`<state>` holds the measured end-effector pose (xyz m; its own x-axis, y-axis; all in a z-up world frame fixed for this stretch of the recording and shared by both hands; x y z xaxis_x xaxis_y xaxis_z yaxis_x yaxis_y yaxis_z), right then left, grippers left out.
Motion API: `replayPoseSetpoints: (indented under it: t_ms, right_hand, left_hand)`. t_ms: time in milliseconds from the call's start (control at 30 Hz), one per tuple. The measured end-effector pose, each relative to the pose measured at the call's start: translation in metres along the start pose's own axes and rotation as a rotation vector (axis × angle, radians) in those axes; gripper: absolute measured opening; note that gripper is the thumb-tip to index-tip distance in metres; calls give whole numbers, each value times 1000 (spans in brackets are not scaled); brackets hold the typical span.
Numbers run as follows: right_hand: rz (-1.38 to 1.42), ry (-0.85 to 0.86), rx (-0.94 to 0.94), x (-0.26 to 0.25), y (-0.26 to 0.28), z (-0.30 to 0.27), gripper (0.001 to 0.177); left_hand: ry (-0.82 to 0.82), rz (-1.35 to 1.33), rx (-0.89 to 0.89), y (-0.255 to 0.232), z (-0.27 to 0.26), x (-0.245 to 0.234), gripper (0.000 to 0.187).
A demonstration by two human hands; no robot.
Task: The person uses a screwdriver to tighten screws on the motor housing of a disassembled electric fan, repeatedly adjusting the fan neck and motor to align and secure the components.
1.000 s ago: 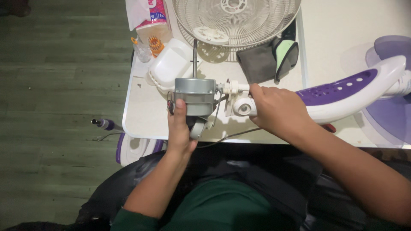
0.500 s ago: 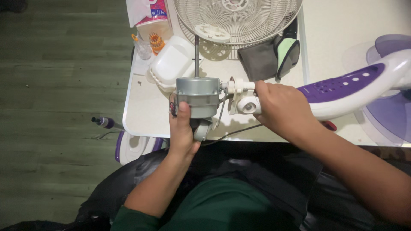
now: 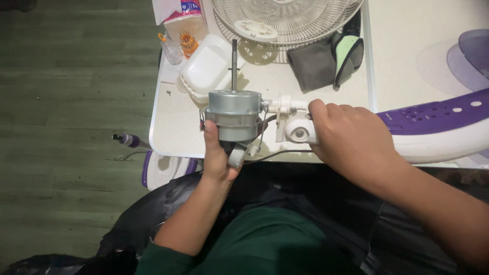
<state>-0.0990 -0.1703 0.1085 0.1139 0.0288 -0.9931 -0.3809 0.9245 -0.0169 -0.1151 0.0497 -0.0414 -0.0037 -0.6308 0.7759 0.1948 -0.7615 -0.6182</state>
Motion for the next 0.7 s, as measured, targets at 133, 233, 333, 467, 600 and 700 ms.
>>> replayPoseSetpoints:
  t_ms: [133,233,333,467,600,700]
  right_hand:
    - [10,75,23,-4,3,1,42]
    - [4,122,44,-3,4,2,43]
    - [8,144,32,-2,3,2,42]
    - [-2,73,4,1,2,0,30]
    - [-6,-78,-30,1,4,-5,20]
    - [-10,-65,-29,0,3,-5,20]
  left_hand:
    - [-8,-35,-39,-1,1,6,95]
    - [-21,-32,-53,-2,0,8,95]
    - [-12,-14,-38,-2,1,7,95]
    - [8,-40,-40,-2,1,5,96]
    - [43,-29,4,-5,1,2,98]
    - [36,4,23,-9,2,0,97]
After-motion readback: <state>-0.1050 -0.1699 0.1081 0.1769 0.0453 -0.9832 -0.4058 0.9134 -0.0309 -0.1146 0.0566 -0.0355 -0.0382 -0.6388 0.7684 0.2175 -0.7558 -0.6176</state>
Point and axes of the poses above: each hand's wrist, its own z-axis towards the middle knuckle, its own x-axis out of the palm, y = z × x, the point moved 2 cm from there along z, towards the middle knuckle, and after that the axes turned 11 degrees about x, right-handed, at the moved point
